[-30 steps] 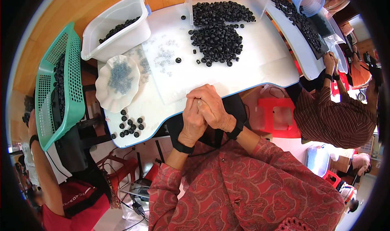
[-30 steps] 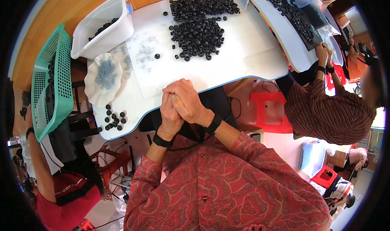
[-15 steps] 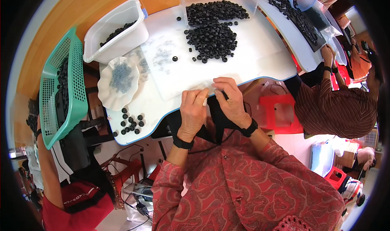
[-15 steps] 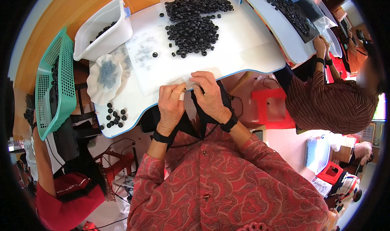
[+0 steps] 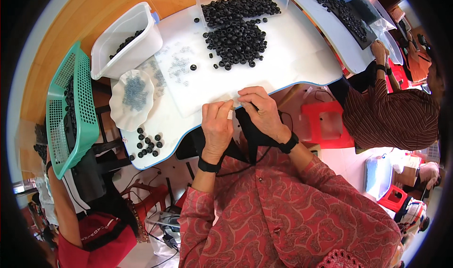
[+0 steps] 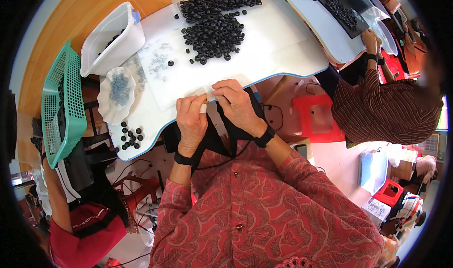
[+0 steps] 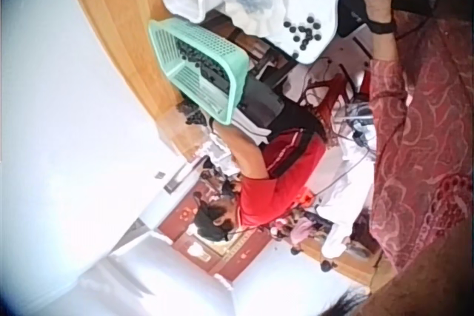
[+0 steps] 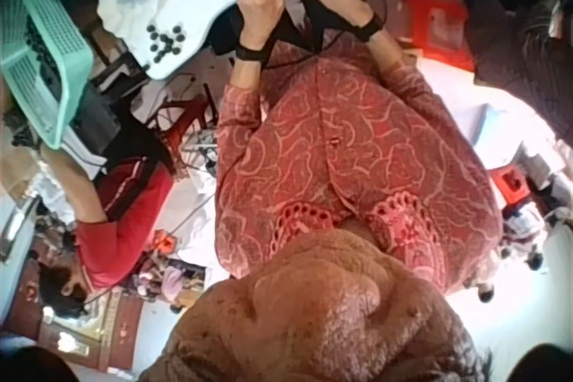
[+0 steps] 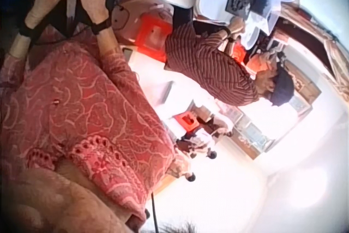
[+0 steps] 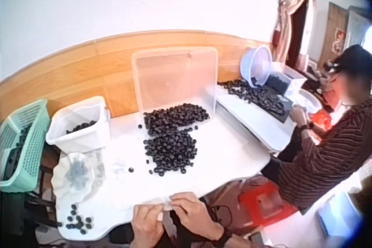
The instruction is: Sorting and inspecting small black plastic or rubber components at a production table.
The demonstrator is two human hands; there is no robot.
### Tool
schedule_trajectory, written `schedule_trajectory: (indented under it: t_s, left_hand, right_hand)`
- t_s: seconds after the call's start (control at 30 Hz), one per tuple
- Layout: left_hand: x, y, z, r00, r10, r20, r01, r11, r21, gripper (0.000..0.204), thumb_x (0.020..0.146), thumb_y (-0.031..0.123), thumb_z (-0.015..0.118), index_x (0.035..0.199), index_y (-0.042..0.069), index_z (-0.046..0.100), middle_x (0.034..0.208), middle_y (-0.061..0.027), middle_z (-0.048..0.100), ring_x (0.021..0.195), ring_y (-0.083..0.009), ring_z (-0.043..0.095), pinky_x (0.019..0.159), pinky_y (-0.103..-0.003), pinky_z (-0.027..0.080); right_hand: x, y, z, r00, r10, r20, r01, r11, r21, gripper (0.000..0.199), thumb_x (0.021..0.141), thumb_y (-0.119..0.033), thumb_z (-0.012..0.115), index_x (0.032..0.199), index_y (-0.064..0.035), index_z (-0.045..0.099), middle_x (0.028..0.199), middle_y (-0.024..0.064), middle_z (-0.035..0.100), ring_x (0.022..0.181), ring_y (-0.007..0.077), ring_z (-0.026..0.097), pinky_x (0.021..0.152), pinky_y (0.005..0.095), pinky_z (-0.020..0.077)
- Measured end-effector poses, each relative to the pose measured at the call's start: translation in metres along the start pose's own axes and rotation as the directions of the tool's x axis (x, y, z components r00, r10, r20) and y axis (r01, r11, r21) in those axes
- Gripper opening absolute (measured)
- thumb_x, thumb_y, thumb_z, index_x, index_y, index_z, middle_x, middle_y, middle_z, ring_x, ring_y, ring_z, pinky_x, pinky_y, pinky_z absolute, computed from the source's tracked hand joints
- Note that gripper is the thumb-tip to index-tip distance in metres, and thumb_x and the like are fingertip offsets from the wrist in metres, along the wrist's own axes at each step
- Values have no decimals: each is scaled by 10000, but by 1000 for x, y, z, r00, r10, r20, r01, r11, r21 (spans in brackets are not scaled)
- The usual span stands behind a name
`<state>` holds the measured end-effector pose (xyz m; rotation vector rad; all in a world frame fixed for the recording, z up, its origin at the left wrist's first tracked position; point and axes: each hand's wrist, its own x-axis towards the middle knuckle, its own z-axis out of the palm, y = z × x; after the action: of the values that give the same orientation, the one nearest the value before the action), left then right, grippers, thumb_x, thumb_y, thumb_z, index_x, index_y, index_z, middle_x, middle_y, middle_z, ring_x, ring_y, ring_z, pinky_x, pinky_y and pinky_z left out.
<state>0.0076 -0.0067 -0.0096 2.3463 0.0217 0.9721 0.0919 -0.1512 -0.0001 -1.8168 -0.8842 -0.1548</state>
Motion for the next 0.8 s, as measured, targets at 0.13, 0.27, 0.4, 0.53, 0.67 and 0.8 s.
schedule_trajectory:
  t_s: [0.13, 0.27, 0.4, 0.53, 0.67, 0.8]
  left_hand:
    - [2, 1, -2, 1000, -16, 2, 15, 1000, 8, 274, 781, -46, 655, 1041, 34, 689, 912, -126, 601, 845, -319, 566, 740, -406, 485]
    - [2, 2, 0, 1000, -28, 1, 28, 1000, 12, 275, 773, -45, 654, 1034, 36, 685, 910, -124, 607, 848, -319, 567, 742, -406, 484]
    - [0, 2, -1, 1000, -17, 9, 17, 1000, 6, 478, 626, -137, 596, 1073, 12, 676, 954, -121, 593, 876, -332, 559, 752, -413, 496]
    - [-1, 4, 0, 1000, -31, 2, 31, 999, 31, 423, 663, -116, 613, 1058, 20, 680, 947, -116, 601, 875, -326, 565, 749, -410, 495]
    - [1, 5, -1, 999, -48, -10, 49, 999, 22, 323, 735, -73, 651, 1037, 35, 687, 937, -112, 612, 864, -317, 572, 747, -406, 490]
    - [1, 5, -2, 998, -55, 2, 55, 998, 13, 329, 732, -74, 658, 1039, 38, 686, 937, -110, 612, 865, -317, 572, 745, -404, 491]
  right_hand:
    - [1, -1, -1, 1000, -11, 5, 11, 999, -41, 140, 840, 66, 677, 961, -4, 686, 1085, 100, 668, 999, 252, 651, 841, 329, 542]
    - [1, -2, -1, 1000, -1, -1, 1, 999, -36, 123, 844, 55, 670, 949, -6, 682, 1073, 101, 667, 1003, 270, 636, 839, 338, 536]
    - [-1, -1, 1, 1000, 3, -9, -3, 1000, -24, 108, 844, 50, 669, 937, -4, 678, 1067, 102, 665, 1009, 279, 628, 843, 343, 531]
    - [-1, 0, 1, 1000, -6, -7, 6, 999, -48, 127, 835, 59, 675, 944, -6, 680, 1074, 100, 666, 1006, 269, 636, 841, 336, 534]
    - [0, -1, 0, 1000, 3, -5, -3, 999, -47, 132, 831, 63, 674, 942, -7, 681, 1072, 99, 667, 1011, 267, 636, 843, 335, 535]
    - [1, -2, 0, 1000, 16, -2, -17, 999, -50, 126, 829, 63, 667, 934, -6, 680, 1064, 100, 668, 1023, 274, 628, 848, 339, 531]
